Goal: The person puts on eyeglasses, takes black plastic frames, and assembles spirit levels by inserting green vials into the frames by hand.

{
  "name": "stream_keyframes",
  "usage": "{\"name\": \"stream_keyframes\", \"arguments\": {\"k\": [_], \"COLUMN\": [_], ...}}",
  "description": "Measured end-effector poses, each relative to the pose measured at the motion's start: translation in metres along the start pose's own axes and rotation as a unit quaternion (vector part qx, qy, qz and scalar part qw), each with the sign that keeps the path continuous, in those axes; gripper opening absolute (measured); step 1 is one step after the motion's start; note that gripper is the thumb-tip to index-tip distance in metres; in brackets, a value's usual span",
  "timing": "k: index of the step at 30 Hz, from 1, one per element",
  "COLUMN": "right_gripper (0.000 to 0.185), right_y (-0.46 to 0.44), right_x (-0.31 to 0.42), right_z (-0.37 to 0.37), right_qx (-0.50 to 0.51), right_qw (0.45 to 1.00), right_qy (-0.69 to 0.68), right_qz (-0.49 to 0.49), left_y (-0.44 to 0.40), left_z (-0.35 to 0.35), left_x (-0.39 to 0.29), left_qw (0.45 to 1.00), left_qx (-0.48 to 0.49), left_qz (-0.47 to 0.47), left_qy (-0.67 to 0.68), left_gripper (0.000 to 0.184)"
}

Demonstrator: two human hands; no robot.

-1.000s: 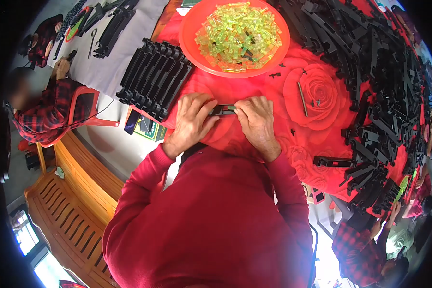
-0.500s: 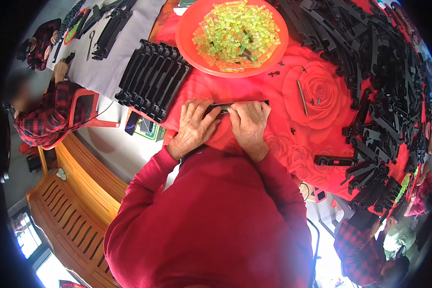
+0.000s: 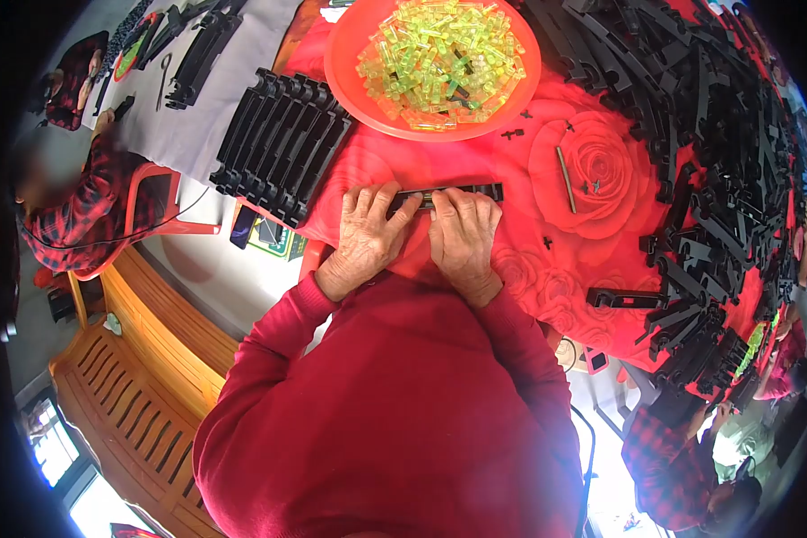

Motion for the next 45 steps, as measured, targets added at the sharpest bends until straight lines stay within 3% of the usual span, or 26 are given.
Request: {"name": "stream_keyframes", "arguments": {"k": [7, 12, 18, 24, 26, 36, 45], "right_gripper": [0.025, 0.030, 0.033, 0.034, 0.034, 0.030, 0.030], "right_y": [0.001, -0.005, -0.001, 0.001, -0.003, -0.006, -0.011], "right_x": [-0.007, 0.000, 0.004, 0.002, 0.004, 0.007, 0.007], "right_z": [0.003, 0.006, 0.001, 0.002, 0.006, -0.001, 0.008], "right_qx": [0.016, 0.075, 0.073, 0.069, 0.082, 0.115, 0.133], "right_qw": [0.999, 0.997, 0.994, 0.995, 0.994, 0.984, 0.985], "right_qy": [-0.039, 0.019, 0.086, 0.069, 0.068, 0.139, 0.106], "right_qz": [0.005, 0.006, 0.008, -0.002, 0.000, 0.003, 0.014], "left_y": [-0.003, -0.004, 0.000, -0.004, -0.007, -0.018, -0.017], "left_z": [0.002, 0.001, 0.001, 0.009, 0.008, 0.013, 0.010], "left_x": [-0.003, -0.003, 0.001, 0.005, 0.009, 0.011, 0.008], "left_qw": [1.000, 1.000, 1.000, 0.998, 0.994, 0.992, 0.995], "left_qx": [0.003, -0.006, -0.022, 0.008, 0.058, 0.087, 0.075], "left_qz": [0.015, 0.014, -0.005, -0.010, -0.021, -0.066, -0.062], "left_qy": [-0.022, -0.021, 0.016, 0.065, 0.090, 0.056, 0.030], "left_gripper": [0.042, 0.042, 0.041, 0.033, 0.031, 0.030, 0.032]}}
Point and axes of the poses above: each hand's wrist, its own y-axis away from the middle knuckle, its own z-axis out of the back of the hand, x = y × z, the point moved 4 cm from there along -y, towards the middle knuckle, and after that the axes turned 8 degrees about x, right-handed, at the moved point
